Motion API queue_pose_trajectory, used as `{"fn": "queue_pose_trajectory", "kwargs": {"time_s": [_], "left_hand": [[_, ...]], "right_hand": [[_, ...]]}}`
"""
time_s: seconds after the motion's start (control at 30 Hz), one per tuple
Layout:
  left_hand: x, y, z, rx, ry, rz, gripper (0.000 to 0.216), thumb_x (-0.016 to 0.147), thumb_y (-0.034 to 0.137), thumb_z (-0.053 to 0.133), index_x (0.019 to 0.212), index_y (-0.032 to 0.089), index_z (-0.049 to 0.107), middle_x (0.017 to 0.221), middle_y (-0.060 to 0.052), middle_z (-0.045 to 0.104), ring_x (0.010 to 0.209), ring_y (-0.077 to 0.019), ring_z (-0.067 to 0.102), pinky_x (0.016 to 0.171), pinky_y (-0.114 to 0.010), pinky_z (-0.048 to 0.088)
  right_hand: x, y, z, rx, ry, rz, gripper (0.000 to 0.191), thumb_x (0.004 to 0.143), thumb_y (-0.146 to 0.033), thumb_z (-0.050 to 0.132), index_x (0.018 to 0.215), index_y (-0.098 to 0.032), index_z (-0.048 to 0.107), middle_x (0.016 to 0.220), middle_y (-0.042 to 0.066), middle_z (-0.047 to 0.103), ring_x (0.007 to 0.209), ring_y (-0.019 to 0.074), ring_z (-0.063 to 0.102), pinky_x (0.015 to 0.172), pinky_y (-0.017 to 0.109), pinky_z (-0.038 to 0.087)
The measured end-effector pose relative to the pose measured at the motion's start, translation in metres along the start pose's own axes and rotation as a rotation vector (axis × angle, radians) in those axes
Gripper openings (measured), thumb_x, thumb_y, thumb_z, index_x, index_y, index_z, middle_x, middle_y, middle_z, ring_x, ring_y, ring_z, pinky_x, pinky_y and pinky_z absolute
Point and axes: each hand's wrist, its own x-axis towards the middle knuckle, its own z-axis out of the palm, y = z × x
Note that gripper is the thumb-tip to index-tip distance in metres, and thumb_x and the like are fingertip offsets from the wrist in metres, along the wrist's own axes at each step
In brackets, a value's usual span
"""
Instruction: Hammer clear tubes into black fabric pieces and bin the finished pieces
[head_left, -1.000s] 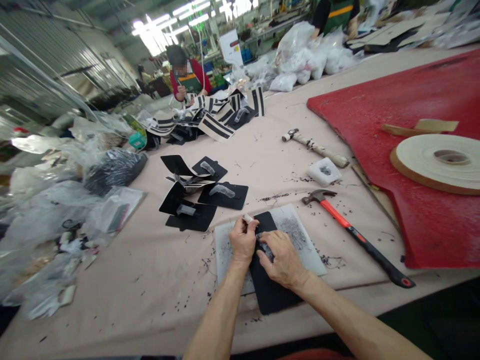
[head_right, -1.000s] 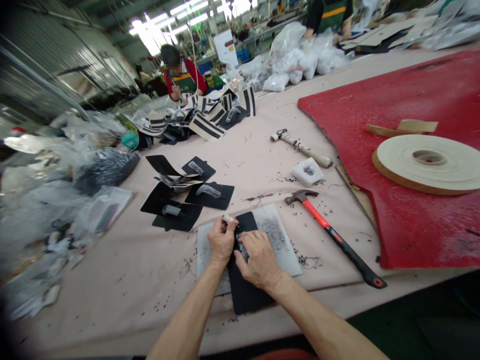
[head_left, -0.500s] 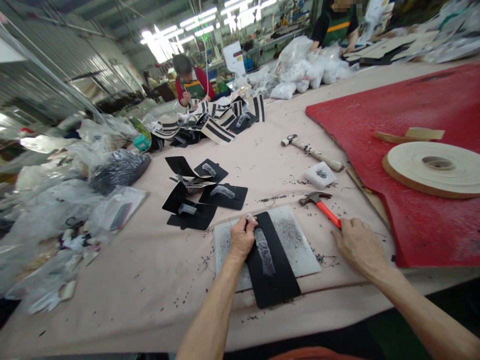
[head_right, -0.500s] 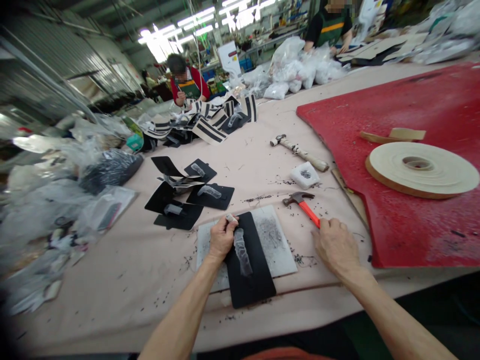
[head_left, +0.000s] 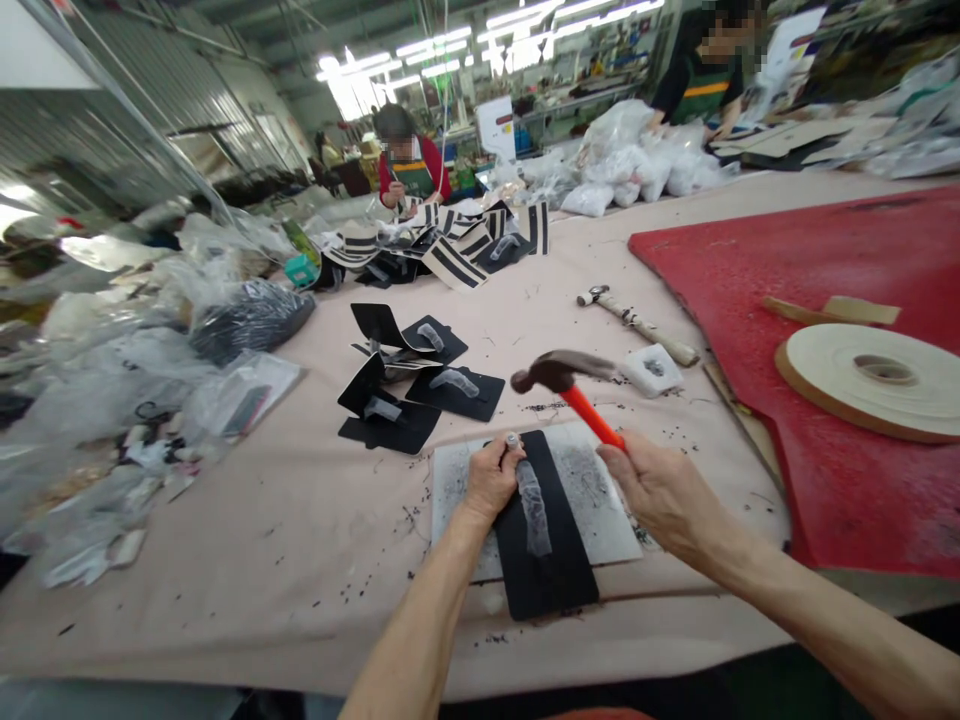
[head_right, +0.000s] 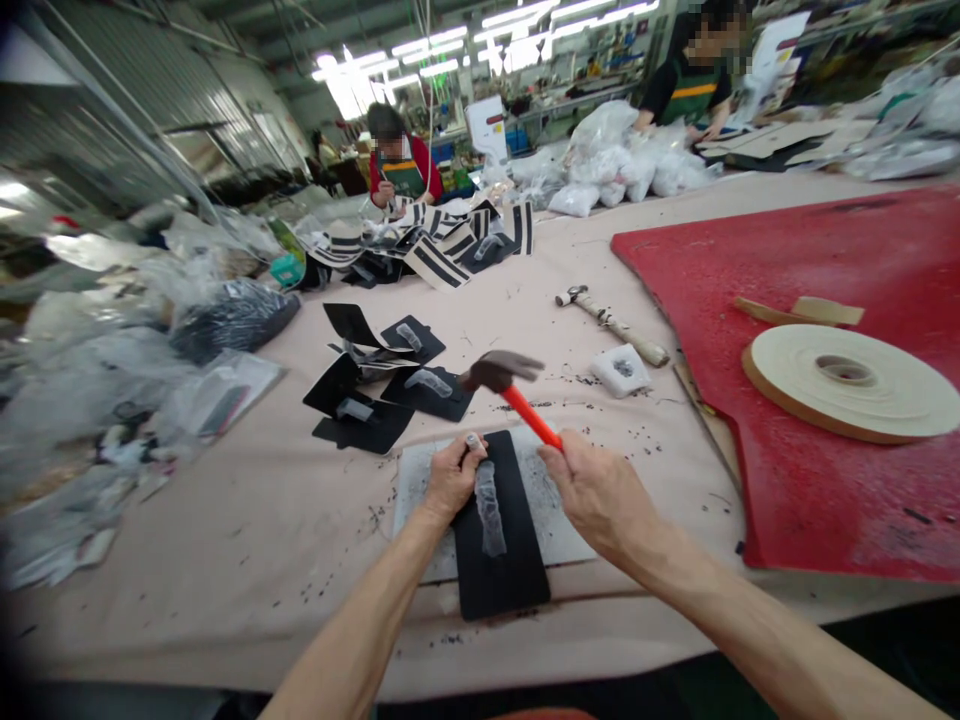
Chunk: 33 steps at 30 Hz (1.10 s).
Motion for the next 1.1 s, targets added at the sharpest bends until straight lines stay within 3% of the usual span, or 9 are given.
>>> {"fn": "queue_pose_trajectory", "kwargs": {"time_s": [0.17,0.3,0.37,0.47,0.57,0.77,0.87,1.0,1.1], "left_hand": [[0.001,-0.002,0.001,0.036,-0.008,-0.004,0.013,0.091,0.023,0.057,0.096,0.02,0.069,0.093,-0.005,0.076,0.086,-0.0184,0.072,0.079,-0.028,0.051],[0.001,-0.002,0.001,-0.002,-0.004,0.013,0.015,0.091,0.023,0.058,0.098,0.019,0.069,0.095,-0.006,0.076,0.088,-0.0178,0.071,0.082,-0.027,0.052],[0.0,-0.001,0.002,-0.012,-0.005,0.011,0.015,0.091,0.024,0.057,0.099,0.019,0.069,0.095,-0.006,0.076,0.088,-0.018,0.071,0.082,-0.027,0.051],[0.0,0.0,0.002,0.044,-0.024,-0.005,0.013,0.091,0.025,0.058,0.093,0.019,0.069,0.085,-0.005,0.074,0.078,-0.018,0.069,0.073,-0.027,0.048],[0.0,0.001,0.002,0.067,-0.034,-0.013,0.012,0.091,0.025,0.058,0.089,0.019,0.069,0.081,-0.005,0.073,0.075,-0.0184,0.067,0.07,-0.028,0.046],[0.0,-0.002,0.004,-0.015,-0.027,-0.033,0.013,0.091,0.024,0.059,0.095,0.02,0.071,0.094,-0.006,0.076,0.088,-0.0196,0.071,0.082,-0.029,0.052],[0.001,-0.004,0.005,-0.021,-0.021,-0.04,0.014,0.09,0.025,0.06,0.096,0.02,0.071,0.095,-0.006,0.077,0.088,-0.0198,0.072,0.082,-0.03,0.052],[0.001,-0.002,0.001,-0.035,-0.016,-0.034,0.012,0.09,0.026,0.062,0.095,0.019,0.07,0.091,-0.004,0.075,0.084,-0.0174,0.07,0.079,-0.028,0.05],[0.0,0.001,-0.002,-0.042,-0.022,-0.036,0.013,0.089,0.026,0.061,0.094,0.019,0.071,0.089,-0.003,0.075,0.081,-0.0151,0.068,0.077,-0.026,0.049]], "right_hand": [[0.022,-0.021,-0.028,-0.413,-0.097,-0.332,0.036,0.102,-0.037,0.031,0.083,-0.016,0.053,0.055,0.002,0.047,0.043,0.0132,0.027,0.049,0.03,0.01],[0.029,-0.048,-0.047,-0.211,0.433,-0.39,0.036,0.106,-0.042,0.038,0.08,-0.018,0.047,0.056,-0.002,0.044,0.044,0.0103,0.033,0.048,0.026,0.022],[0.023,-0.046,-0.037,-0.136,0.548,-0.344,0.036,0.106,-0.042,0.037,0.081,-0.018,0.048,0.057,0.0,0.047,0.047,0.0119,0.038,0.051,0.027,0.027],[0.01,-0.021,-0.013,-0.306,0.085,-0.34,0.04,0.103,-0.042,0.032,0.077,-0.019,0.05,0.052,0.003,0.048,0.043,0.0146,0.034,0.048,0.032,0.015],[0.005,0.006,-0.006,-0.464,-0.313,-0.115,0.037,0.104,-0.044,0.03,0.089,-0.019,0.052,0.061,0.004,0.055,0.048,0.0162,0.038,0.054,0.033,0.013],[0.003,0.075,-0.009,-0.304,-0.292,0.245,0.037,0.105,-0.041,0.027,0.088,-0.018,0.05,0.072,0.006,0.059,0.065,0.0193,0.052,0.064,0.033,0.03],[-0.005,0.102,-0.003,-0.478,-0.297,0.344,0.037,0.106,-0.037,0.028,0.097,-0.014,0.056,0.081,0.012,0.062,0.074,0.0255,0.058,0.068,0.036,0.036],[-0.01,0.069,0.02,-0.568,0.027,-0.008,0.039,0.102,-0.03,0.044,0.133,-0.007,0.049,0.127,0.021,0.053,0.111,0.034,0.054,0.089,0.044,0.044],[-0.006,0.02,0.055,-0.228,-0.081,-0.373,0.05,0.095,-0.013,0.049,0.144,-0.018,0.042,0.14,0.013,0.045,0.12,0.0265,0.048,0.099,0.039,0.044]]}}
